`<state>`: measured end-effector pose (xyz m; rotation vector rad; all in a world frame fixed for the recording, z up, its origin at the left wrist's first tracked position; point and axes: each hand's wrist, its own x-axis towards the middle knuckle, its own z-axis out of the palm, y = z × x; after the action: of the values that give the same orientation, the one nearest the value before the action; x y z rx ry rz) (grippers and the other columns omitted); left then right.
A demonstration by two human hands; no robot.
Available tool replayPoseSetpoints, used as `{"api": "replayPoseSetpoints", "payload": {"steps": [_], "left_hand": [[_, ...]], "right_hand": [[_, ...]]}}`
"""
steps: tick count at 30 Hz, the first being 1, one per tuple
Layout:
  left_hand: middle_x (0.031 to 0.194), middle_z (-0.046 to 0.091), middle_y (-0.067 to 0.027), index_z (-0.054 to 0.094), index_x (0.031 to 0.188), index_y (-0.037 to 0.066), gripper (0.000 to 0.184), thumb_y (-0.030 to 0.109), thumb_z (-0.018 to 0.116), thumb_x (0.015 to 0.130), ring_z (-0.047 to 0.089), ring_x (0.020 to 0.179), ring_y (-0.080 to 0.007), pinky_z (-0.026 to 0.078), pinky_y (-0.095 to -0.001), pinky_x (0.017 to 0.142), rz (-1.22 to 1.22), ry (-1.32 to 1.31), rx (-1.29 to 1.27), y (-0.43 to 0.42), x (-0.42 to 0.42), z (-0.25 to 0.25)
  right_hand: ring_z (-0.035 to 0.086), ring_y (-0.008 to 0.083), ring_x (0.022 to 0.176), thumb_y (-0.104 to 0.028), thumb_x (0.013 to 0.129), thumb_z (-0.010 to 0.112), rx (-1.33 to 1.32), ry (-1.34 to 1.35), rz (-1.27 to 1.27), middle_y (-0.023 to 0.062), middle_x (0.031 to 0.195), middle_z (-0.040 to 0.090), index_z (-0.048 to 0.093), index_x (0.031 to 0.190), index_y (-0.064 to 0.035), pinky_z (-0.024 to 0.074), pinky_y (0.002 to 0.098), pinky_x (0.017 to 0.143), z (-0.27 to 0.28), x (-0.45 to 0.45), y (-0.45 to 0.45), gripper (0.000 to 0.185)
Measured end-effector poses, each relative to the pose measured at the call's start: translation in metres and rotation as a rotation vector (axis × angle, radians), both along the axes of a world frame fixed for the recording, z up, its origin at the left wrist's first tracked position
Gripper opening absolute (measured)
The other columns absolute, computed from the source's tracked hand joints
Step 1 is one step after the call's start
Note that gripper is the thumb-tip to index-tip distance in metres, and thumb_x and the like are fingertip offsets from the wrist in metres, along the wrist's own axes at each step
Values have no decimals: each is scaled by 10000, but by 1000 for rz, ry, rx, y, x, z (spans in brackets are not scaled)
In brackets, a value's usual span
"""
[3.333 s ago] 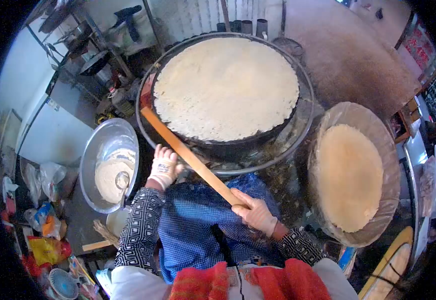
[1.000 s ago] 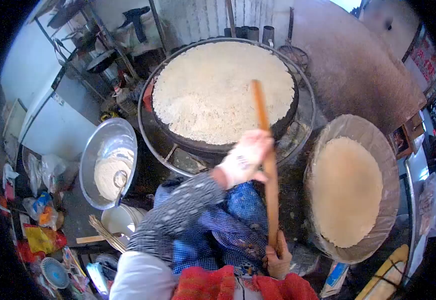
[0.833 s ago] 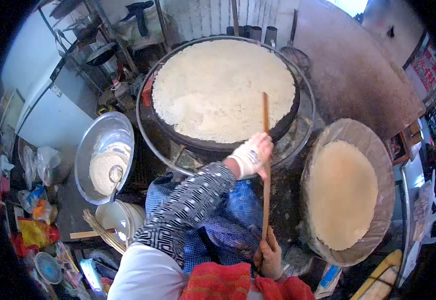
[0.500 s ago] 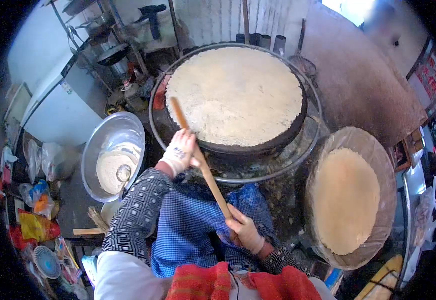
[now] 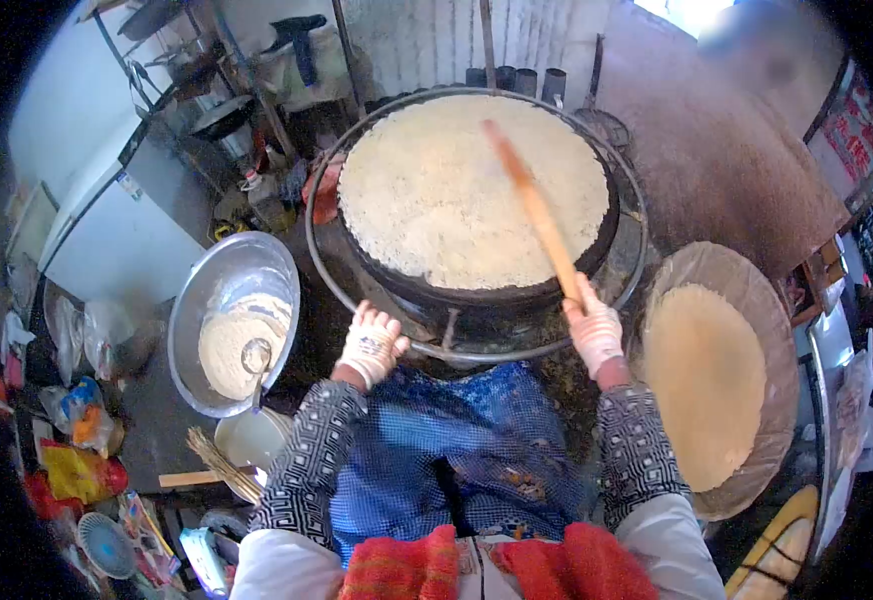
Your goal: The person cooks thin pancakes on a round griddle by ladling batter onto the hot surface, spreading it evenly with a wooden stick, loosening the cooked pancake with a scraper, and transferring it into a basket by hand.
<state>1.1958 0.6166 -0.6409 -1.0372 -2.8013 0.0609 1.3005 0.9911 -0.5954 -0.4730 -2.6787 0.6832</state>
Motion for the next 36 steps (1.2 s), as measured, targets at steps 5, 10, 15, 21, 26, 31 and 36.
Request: {"api": "replayPoseSetpoints", "payload": {"steps": [5, 10, 15, 21, 26, 31, 36], "left_hand": [[993, 608, -110, 625, 966, 90, 350, 424, 585, 869, 548, 1073, -315, 274, -520, 1092, 61, -31, 155, 66, 49, -7], [1296, 495, -234, 535, 1267, 3, 582, 296, 683, 786, 457, 1231, -439, 268, -583, 1120, -239, -67, 331, 120, 118, -6], [1285, 497, -230, 515, 1286, -14, 692, 342, 748, 740, 443, 1259, -417, 336, -580, 1080, -504, -94, 563, 128, 125, 68], [1423, 421, -248, 420, 1377, -44, 974, 682, 552, 742, 322, 1389, -410, 201, -502, 1177, -771, 3, 304, 271, 0, 86], [1416, 444, -255, 451, 1333, -53, 1038, 677, 652, 622, 360, 1372, -408, 232, -468, 1176, -618, -64, 70, 293, -86, 43], [1427, 432, -277, 458, 1323, -76, 1041, 682, 634, 631, 312, 1407, -397, 206, -456, 1190, -350, -109, -34, 226, -144, 74], [1334, 499, -246, 499, 1240, -26, 875, 576, 700, 639, 402, 1328, -398, 266, -464, 1152, -219, 44, 65, 127, -191, 55]], "right_hand": [[628, 176, 985, -82, 889, 665, -588, 295, 241, 90, 1125, 672, 534, 1379, -117, 522, 314, 857, -66, 67, -39, 509], [621, 108, 809, -101, 908, 645, -1134, -226, 218, 74, 1041, 678, 509, 1384, -18, 513, 252, 703, 7, 100, -101, 502], [648, 164, 1047, -144, 891, 652, -1039, -123, 76, 111, 1257, 647, 522, 1360, 4, 499, 299, 917, -21, 211, -54, 509], [590, 118, 697, -196, 957, 602, -1067, 80, -234, 96, 1103, 660, 389, 1472, -20, 484, 254, 593, 3, 249, -82, 585], [490, 91, 482, -272, 959, 605, -1444, 108, -124, 28, 784, 604, 289, 1516, -42, 400, 264, 421, 4, 171, -82, 680], [472, 91, 452, -273, 972, 591, -1680, -146, -12, -6, 611, 509, 247, 1540, -94, 373, 271, 395, 16, 98, -77, 688], [425, 87, 410, -166, 959, 603, -1678, -209, 198, -9, 616, 502, 376, 1495, -113, 357, 264, 381, 7, 41, -93, 584]]}}
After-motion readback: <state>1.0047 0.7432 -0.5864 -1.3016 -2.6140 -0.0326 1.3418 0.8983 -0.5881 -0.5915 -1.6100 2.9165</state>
